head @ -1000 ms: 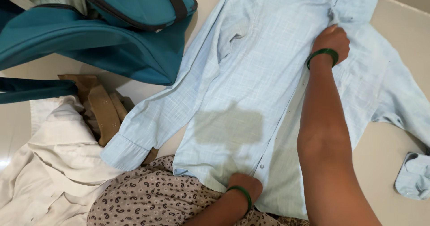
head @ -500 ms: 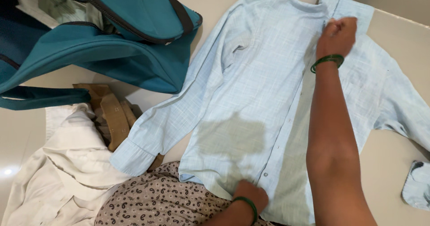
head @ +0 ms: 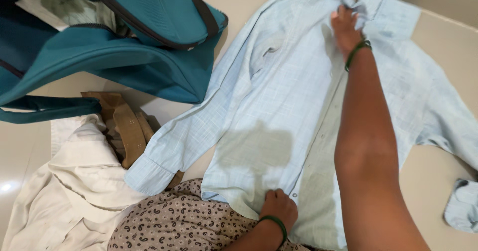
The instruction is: The person sits on the floor and folds a light blue long-sleeved shirt. They smooth the fabric, fold the sleeves inward, and button the shirt while arranging it on the floor.
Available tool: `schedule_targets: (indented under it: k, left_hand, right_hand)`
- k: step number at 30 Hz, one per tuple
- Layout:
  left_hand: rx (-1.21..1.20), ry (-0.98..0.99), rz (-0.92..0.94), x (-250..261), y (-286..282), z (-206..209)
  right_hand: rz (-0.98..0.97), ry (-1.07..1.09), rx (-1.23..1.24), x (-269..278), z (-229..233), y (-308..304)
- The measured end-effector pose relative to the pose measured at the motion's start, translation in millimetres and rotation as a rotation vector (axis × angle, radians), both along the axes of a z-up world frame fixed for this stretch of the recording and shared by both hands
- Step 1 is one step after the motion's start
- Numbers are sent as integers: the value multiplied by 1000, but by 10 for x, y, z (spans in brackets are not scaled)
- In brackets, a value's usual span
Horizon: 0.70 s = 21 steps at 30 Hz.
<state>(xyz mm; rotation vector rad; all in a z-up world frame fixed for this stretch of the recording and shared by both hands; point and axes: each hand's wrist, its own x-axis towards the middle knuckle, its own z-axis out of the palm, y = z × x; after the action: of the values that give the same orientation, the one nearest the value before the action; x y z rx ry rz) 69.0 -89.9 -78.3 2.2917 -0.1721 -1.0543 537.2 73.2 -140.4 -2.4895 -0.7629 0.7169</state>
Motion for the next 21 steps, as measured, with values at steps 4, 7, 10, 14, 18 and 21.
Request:
schedule_targets:
  k: [4,7,10,14,18,21]
  left_hand:
    - [78,-17,94,43,28,100]
    - [-160,132,302,124,190,107]
    - [-76,-182,557,163,342,86]
    - [381,-241,739,234,937,-23]
    - [519,18,792,43,1213,117]
    - [486,123,800,46,1287,187]
  right_hand:
    - [-70,339,1000,-206,323,-592]
    - [-83,-312,478,-923,368,-1397]
    - [58,-510,325,-1584,331,-2215]
    - [-59,-457,-67,-2011,242,-3025]
    - [-82,-469,-261,-2305,169,-3419]
    - [-88,-481,-241,-2341,162,-3424]
